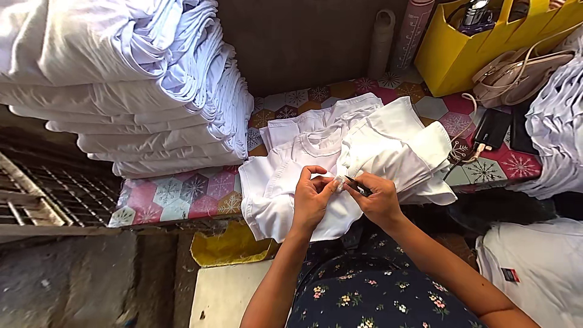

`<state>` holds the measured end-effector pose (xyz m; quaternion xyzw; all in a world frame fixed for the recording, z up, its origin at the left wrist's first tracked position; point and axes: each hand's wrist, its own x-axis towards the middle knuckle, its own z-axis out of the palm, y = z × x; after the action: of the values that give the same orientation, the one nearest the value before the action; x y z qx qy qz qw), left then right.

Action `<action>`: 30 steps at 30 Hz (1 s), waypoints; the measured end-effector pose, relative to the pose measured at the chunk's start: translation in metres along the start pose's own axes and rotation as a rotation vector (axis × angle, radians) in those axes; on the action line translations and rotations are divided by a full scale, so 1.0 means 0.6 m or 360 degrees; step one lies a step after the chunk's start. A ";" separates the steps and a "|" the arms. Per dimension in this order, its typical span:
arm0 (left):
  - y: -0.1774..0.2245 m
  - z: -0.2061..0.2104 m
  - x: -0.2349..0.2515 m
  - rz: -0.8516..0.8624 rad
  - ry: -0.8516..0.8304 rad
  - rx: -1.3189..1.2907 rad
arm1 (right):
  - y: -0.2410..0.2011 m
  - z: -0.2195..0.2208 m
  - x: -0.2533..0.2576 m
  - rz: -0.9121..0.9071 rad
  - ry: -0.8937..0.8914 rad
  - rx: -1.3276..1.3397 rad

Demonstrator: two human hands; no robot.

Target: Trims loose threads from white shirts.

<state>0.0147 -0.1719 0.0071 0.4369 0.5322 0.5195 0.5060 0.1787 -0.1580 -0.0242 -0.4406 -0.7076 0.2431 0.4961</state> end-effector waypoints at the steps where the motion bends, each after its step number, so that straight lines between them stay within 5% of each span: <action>1: -0.002 0.001 -0.001 0.0017 0.0002 0.0025 | -0.002 0.004 0.000 0.0049 0.0018 0.0005; 10: -0.010 -0.010 -0.004 0.0115 0.0042 0.0133 | -0.039 -0.006 0.009 0.0721 -0.0030 0.1059; 19: 0.003 -0.009 0.000 -0.0064 0.0058 -0.0059 | 0.018 -0.029 -0.005 -0.0236 -0.0182 -0.0340; 30: 0.007 -0.002 0.000 -0.0096 0.0055 -0.0059 | 0.022 -0.017 0.000 -0.0590 -0.0007 -0.0565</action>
<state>0.0131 -0.1718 0.0110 0.4021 0.5440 0.5213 0.5202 0.1928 -0.1523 -0.0302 -0.3831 -0.8088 0.0210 0.4457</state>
